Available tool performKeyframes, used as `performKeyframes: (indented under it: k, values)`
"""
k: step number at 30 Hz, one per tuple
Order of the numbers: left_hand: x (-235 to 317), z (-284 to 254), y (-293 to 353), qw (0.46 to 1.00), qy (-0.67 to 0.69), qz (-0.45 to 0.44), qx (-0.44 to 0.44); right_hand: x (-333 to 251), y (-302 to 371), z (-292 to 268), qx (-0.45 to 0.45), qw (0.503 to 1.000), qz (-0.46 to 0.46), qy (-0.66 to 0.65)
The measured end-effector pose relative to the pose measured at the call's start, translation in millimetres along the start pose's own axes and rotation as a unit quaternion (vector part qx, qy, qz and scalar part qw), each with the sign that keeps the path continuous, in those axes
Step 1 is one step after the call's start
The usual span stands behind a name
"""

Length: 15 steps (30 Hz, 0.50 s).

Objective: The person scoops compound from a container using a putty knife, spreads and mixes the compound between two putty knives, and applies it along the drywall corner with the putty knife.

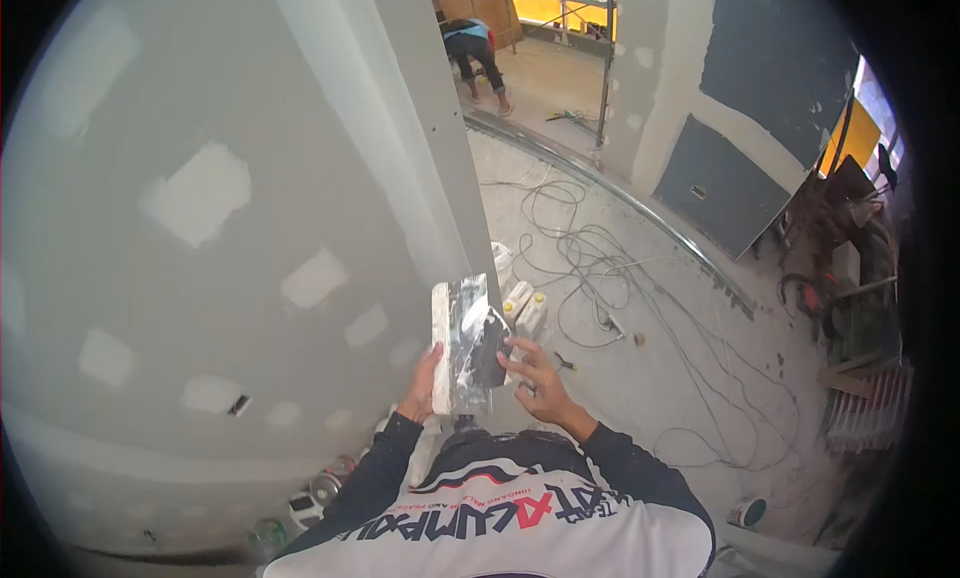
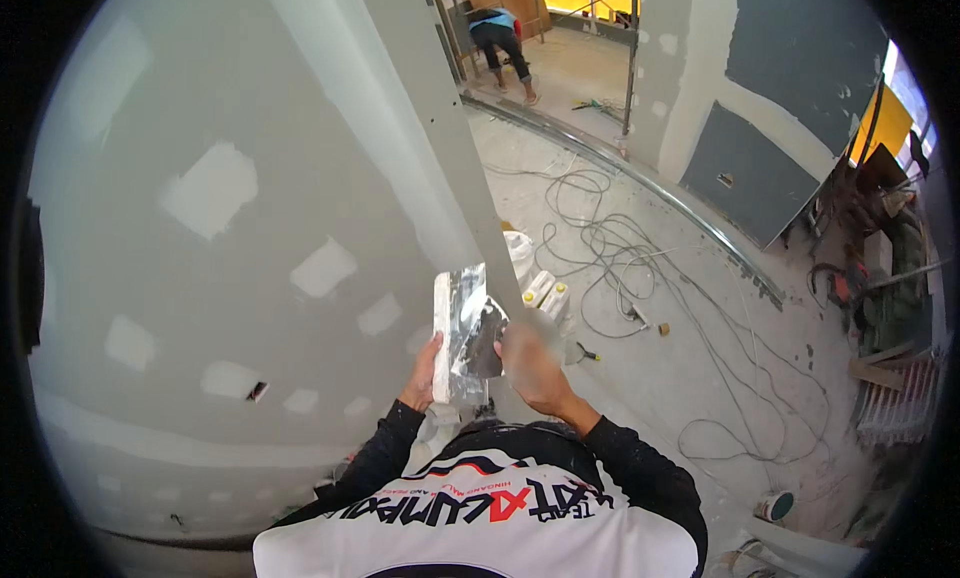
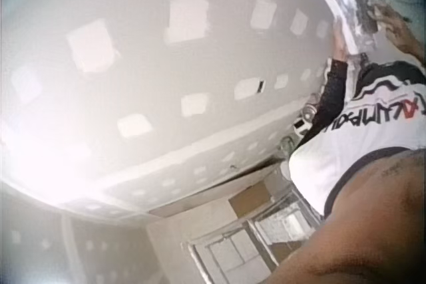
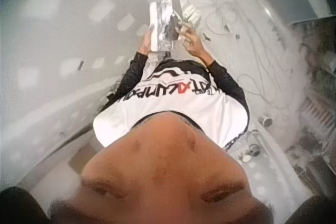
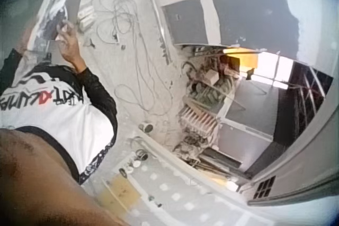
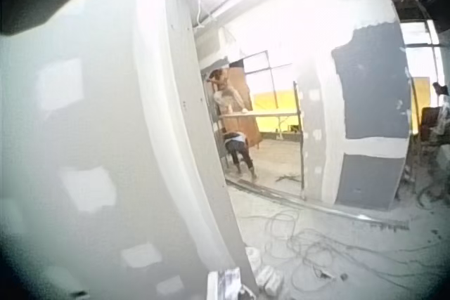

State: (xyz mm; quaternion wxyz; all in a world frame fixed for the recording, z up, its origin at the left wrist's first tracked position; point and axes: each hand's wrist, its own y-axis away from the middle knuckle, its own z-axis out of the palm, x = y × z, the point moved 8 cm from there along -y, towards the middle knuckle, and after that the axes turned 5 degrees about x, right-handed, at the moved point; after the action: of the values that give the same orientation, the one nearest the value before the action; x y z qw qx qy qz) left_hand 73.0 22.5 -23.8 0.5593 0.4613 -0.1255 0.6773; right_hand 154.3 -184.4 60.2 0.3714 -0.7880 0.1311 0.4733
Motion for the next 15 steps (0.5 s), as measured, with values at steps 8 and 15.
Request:
performKeyframes:
  k: [8,15]
  values:
    - [-22.6,15.9,71.7,0.991,0.054,-0.006,0.12,65.9,44.5,-36.8,0.074,0.995,0.067,0.012]
    - [72.9,-7.5,94.8,0.898,-0.15,0.307,0.276,106.0,65.1,-27.7,0.044,0.792,0.345,-0.502]
